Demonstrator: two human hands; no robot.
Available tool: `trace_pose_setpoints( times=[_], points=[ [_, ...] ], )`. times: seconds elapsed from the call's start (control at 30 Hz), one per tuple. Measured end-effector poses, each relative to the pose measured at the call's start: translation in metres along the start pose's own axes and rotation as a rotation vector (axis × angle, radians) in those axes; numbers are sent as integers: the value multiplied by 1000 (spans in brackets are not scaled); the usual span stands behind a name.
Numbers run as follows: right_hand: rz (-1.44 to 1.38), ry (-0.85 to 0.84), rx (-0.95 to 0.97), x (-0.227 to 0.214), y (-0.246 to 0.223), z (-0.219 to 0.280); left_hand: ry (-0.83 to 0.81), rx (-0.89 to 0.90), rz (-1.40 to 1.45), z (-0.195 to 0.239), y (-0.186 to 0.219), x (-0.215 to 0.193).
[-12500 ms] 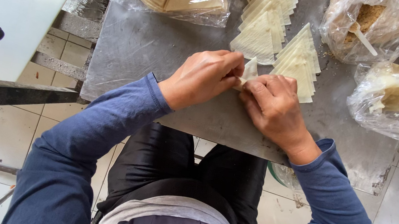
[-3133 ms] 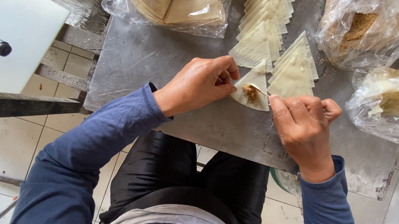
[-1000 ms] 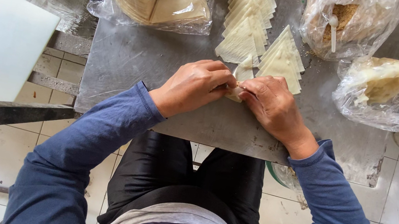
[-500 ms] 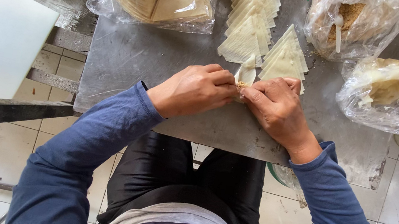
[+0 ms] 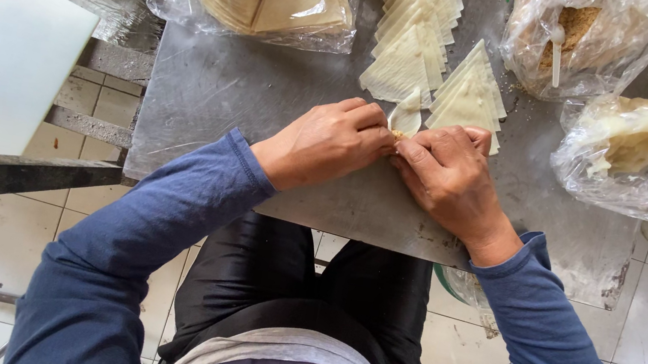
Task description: The person repeatedly scoops a brown filling onto triangular pastry sheets, folds them into triangular packets, and places them into a container. The process is continuous and repetitive throughout the clip.
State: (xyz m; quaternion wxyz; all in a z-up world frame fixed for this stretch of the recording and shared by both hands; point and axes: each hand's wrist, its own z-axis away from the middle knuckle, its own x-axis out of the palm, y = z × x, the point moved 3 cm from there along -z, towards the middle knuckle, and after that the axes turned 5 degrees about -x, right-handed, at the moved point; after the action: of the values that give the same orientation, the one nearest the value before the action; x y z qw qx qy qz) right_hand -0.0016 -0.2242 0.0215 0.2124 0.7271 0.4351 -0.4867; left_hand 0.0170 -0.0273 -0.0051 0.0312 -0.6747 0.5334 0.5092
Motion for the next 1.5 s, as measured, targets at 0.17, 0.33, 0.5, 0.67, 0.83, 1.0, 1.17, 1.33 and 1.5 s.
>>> trace_pose_setpoints(
  times=[0.17, 0.33, 0.5, 0.67, 0.83, 1.0, 1.17, 1.33, 1.5],
  points=[
    [-25, 33, 13, -1, 0, 1, -3, -7, 29, 0, 0, -2],
    [-2, 43, -11, -3, -2, 2, -27, -21, 11, 0, -1, -1],
    [-98, 69, 34, -2, 0, 4, -37, -27, 92, 5, -2, 1],
    [-142, 67, 114, 4, 4, 6, -9, -106, 112, 3, -3, 7],
    [-185, 55, 179, 8, 8, 8, 65, -186, 144, 1, -3, 6],
    [-189, 53, 139, 5, 7, 5, 42, -310, 230, -2, -5, 5],
    [-92, -6, 84, 2, -1, 0, -4, -311, 176, -3, -4, 5],
    [-87, 14, 110, 5, -1, 0, -8, -152, 153, 0, -2, 0],
    [-202, 6, 157, 8, 5, 5, -45, -251, 140, -4, -6, 5]
  ],
)
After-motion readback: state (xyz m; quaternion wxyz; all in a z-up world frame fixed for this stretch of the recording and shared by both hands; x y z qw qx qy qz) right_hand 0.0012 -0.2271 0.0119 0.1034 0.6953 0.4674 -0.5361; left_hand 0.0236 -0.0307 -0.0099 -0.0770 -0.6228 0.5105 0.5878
